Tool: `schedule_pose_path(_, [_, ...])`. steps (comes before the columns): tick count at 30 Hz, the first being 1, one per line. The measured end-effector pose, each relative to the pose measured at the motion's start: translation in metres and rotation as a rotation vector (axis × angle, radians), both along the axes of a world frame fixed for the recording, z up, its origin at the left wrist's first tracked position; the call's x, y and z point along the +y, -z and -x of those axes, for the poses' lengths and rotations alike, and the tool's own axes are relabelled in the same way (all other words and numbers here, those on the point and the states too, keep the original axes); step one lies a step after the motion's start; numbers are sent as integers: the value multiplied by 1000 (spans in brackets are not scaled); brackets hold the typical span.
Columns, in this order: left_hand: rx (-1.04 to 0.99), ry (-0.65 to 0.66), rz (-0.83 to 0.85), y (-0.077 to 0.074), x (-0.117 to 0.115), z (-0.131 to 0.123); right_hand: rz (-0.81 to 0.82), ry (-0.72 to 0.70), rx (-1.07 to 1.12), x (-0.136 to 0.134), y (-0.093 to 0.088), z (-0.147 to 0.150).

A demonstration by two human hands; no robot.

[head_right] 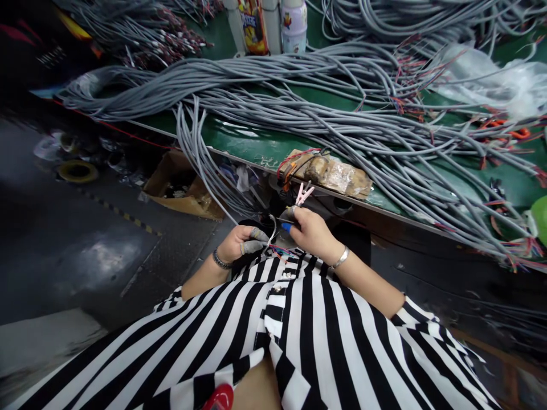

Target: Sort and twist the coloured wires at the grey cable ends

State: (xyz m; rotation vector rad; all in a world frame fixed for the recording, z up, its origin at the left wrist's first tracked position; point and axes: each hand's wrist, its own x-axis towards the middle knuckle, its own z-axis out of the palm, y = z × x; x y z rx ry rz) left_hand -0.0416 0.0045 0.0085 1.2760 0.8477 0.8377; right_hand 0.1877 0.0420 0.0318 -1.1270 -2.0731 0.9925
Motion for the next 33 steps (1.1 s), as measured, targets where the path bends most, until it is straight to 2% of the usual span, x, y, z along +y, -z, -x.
schedule_pose_path(4, [-21,-50,73,2,0,0,-90,139,14,1,13,-13])
schedule_pose_path(10, [-146,-201,90,14,2,-1,-114,186,166,-4,17,-26])
schedule_pose_path(13, [-191,-272,46,15,10,-5,5,213,233,-2,21,-28])
schedule_pose_path(16, [-205,-303,10,9,23,-12,246,274,373,6,27,-26])
schedule_pose_path(19, [-178,-281,-18,2,38,-23,531,250,531,19,30,-18])
schedule_pose_path(22, [-136,-247,-32,-3,50,-35,708,230,652,32,24,-9])
schedule_pose_path(26, [-77,-230,-2,-2,60,-46,732,239,719,42,16,-1])
schedule_pose_path(33, [-7,-172,32,4,64,-52,763,309,930,43,17,4])
